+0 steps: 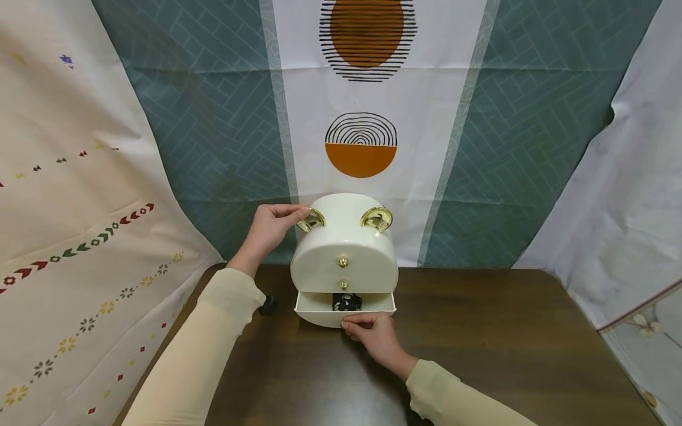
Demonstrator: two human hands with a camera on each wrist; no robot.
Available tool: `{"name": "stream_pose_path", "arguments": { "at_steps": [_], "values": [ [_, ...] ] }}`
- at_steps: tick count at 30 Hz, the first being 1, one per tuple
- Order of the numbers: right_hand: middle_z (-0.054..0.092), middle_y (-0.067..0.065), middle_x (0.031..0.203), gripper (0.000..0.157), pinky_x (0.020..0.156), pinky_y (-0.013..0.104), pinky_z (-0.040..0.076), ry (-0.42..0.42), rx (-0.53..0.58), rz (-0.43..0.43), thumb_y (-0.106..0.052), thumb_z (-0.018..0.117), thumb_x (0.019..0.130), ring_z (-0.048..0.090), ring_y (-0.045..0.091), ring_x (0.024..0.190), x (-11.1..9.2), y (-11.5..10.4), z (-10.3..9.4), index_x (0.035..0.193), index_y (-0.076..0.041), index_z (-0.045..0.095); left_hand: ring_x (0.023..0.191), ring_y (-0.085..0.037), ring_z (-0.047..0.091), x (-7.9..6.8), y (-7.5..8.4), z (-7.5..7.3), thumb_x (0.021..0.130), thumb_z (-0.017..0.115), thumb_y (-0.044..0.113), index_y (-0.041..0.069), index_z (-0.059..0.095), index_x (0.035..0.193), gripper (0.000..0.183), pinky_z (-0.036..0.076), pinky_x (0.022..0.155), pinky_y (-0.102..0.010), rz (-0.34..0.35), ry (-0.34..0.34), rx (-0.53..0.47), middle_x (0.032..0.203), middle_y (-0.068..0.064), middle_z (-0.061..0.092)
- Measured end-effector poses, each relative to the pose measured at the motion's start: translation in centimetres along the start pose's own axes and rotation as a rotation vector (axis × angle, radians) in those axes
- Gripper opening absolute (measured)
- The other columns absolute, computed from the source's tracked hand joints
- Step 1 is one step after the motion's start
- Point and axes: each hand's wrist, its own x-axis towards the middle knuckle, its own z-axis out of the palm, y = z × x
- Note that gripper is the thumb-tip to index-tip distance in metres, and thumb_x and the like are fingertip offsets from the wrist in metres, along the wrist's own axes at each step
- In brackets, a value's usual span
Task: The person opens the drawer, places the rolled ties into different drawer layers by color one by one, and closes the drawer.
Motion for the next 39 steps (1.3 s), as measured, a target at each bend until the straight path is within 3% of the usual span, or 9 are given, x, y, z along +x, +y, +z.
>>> {"name": "stream_pose_path", "arguments": {
  "at_steps": [6,13,22,29,34,39],
  "values": [
    [0.069,0.026,0.096,0.018,0.069,0.034,0.059,-0.002,-0.001,-0.005,-0.001,0.068,0.083,0.068,0.032,0.082,0.1,-0.1,0.1,0.097,0.009,0.071,0.119,-0.016,0.054,-0.8,1.0,-0.1,0.083,0.069,0.039,0.018,0.074,0.106,0.031,0.04,0.105,-0.044,-0.013,-0.013,-0.028,0.112,-0.001,0.07],
    [0.069,0.027,0.093,0.018,0.07,0.036,0.059,0.015,0.004,0.01,-0.003,0.07,0.082,0.068,0.029,0.08,0.5,0.0,0.0,0.097,0.007,0.072,0.12,-0.02,0.054,-1.7,2.5,0.0,0.087,0.067,0.032,0.01,0.071,0.11,0.032,0.041,0.104,-0.045,-0.004,-0.023,-0.013,0.114,-0.005,0.069],
    [0.069,0.027,0.092,0.018,0.069,0.035,0.059,0.037,-0.006,-0.008,-0.002,0.069,0.082,0.067,0.034,0.08,1.3,0.1,-0.1,0.097,0.007,0.072,0.12,-0.018,0.053,-0.4,0.8,-0.1,0.083,0.07,0.04,0.017,0.073,0.107,0.034,0.04,0.105,-0.046,-0.013,-0.016,-0.034,0.112,-0.001,0.069],
    [0.069,0.026,0.091,0.018,0.07,0.04,0.058,0.048,-0.006,-0.01,-0.002,0.07,0.082,0.067,0.035,0.081,1.8,0.0,0.0,0.097,0.006,0.072,0.116,-0.013,0.055,0.2,-0.2,0.0,0.079,0.07,0.049,0.023,0.074,0.102,0.035,0.042,0.103,-0.044,0.023,-0.002,-0.019,0.108,0.003,0.07],
    [0.069,0.027,0.093,0.018,0.072,0.044,0.057,0.045,0.005,-0.004,-0.001,0.07,0.082,0.066,0.037,0.082,2.0,0.0,0.0,0.098,0.007,0.071,0.118,-0.014,0.054,0.1,-0.1,-0.1,0.08,0.068,0.049,0.023,0.074,0.104,0.035,0.041,0.104,-0.045,0.023,-0.01,-0.004,0.109,0.004,0.07],
    [0.069,0.027,0.093,0.018,0.073,0.046,0.057,0.046,0.013,-0.003,-0.001,0.069,0.082,0.066,0.038,0.082,2.3,0.2,0.0,0.098,0.008,0.071,0.121,-0.019,0.052,-1.1,1.8,-0.1,0.085,0.067,0.038,0.016,0.073,0.108,0.032,0.039,0.105,-0.047,-0.01,-0.024,-0.005,0.113,-0.001,0.069]
  ]
}}
